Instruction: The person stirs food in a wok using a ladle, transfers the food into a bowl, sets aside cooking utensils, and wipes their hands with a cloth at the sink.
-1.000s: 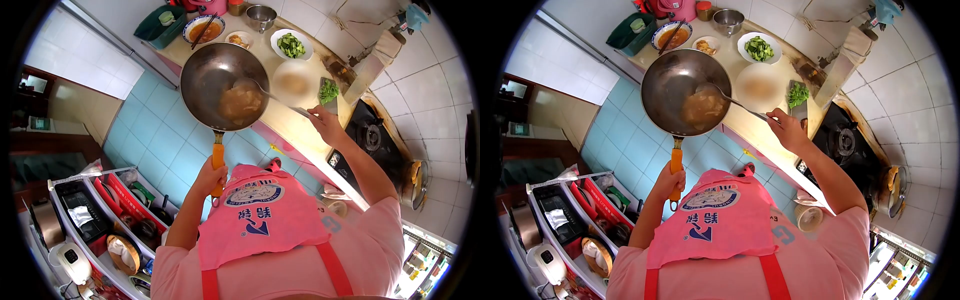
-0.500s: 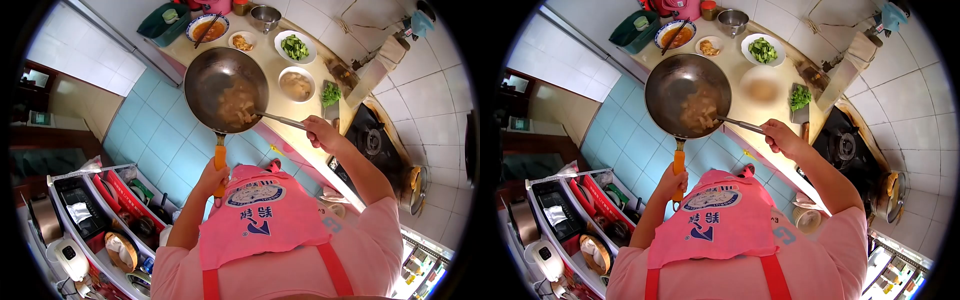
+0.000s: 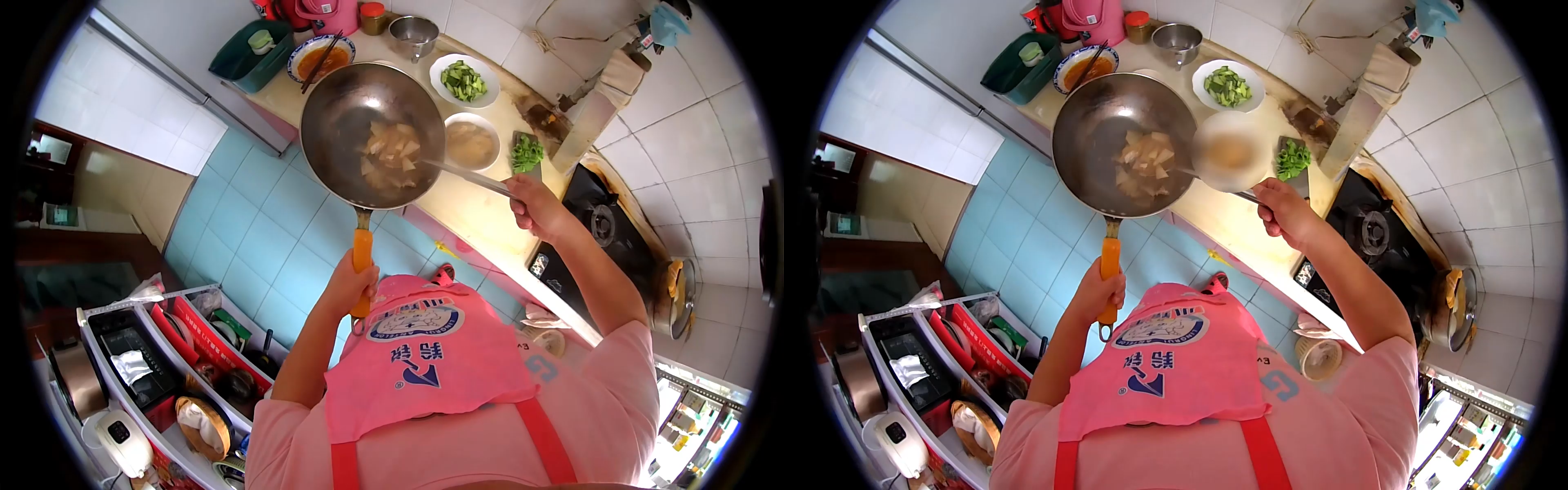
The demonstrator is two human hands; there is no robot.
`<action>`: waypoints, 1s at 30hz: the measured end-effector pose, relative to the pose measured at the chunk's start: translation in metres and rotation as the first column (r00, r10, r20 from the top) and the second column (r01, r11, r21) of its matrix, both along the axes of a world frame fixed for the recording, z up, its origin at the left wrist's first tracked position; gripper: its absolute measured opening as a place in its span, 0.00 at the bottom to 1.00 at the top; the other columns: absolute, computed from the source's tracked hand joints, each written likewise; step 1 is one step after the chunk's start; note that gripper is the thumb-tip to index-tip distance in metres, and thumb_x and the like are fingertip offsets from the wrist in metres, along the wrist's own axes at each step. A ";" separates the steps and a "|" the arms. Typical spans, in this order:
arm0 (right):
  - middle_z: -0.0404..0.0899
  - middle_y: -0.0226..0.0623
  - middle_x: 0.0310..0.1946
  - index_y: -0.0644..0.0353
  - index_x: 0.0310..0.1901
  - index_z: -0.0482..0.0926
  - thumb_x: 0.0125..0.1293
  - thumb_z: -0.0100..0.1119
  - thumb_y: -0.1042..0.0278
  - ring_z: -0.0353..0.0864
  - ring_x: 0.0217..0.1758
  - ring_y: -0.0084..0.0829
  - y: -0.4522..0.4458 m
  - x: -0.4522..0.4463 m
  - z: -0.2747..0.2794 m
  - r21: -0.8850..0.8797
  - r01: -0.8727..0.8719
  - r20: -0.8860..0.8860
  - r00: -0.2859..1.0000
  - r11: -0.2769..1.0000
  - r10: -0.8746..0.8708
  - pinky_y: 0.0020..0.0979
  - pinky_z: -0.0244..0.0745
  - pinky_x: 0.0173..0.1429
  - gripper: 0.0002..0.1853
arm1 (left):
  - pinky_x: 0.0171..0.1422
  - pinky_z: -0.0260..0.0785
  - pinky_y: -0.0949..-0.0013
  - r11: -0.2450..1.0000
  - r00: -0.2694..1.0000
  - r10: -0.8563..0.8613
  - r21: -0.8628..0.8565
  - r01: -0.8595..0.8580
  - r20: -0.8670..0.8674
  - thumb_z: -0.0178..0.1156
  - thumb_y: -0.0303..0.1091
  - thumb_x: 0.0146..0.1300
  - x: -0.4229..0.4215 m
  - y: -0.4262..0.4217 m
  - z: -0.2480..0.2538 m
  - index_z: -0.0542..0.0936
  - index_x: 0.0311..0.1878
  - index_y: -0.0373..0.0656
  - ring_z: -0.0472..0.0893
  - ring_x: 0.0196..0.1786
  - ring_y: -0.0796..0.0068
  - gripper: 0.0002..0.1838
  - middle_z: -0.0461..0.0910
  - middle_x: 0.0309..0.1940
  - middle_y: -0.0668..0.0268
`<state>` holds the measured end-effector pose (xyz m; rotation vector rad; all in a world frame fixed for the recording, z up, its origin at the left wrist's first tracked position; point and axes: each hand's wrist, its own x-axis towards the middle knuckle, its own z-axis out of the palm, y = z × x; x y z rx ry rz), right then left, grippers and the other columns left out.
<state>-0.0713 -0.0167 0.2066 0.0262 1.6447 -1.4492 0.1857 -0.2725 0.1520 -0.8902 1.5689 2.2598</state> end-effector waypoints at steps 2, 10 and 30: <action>0.61 0.25 0.18 0.55 0.40 0.66 0.69 0.50 0.58 0.54 0.13 0.17 0.004 -0.001 0.011 0.011 0.016 -0.024 1.000 1.000 -0.015 0.21 0.50 0.16 0.10 | 0.27 0.68 0.71 1.000 1.000 0.004 -0.008 -0.004 0.002 0.54 0.25 0.59 -0.009 0.002 0.005 0.64 0.39 0.42 0.68 0.19 0.78 0.09 0.68 0.20 0.68; 0.61 0.24 0.18 0.55 0.37 0.68 0.69 0.49 0.58 0.54 0.13 0.17 0.026 -0.014 0.028 -0.001 0.066 -0.080 0.995 0.998 -0.066 0.19 0.50 0.17 0.10 | 0.26 0.68 0.71 0.999 0.997 -0.038 0.004 0.039 -0.064 0.54 0.27 0.60 -0.037 0.007 0.002 0.63 0.39 0.42 0.69 0.19 0.79 0.09 0.67 0.19 0.69; 0.62 0.24 0.18 0.55 0.37 0.67 0.71 0.47 0.62 0.55 0.12 0.16 0.099 -0.026 0.003 0.019 0.334 -0.105 0.938 0.942 -0.331 0.19 0.52 0.16 0.08 | 0.27 0.67 0.72 0.998 0.999 0.043 0.042 -0.043 -0.019 0.53 0.27 0.60 -0.048 0.005 -0.011 0.64 0.41 0.43 0.67 0.20 0.81 0.09 0.66 0.23 0.70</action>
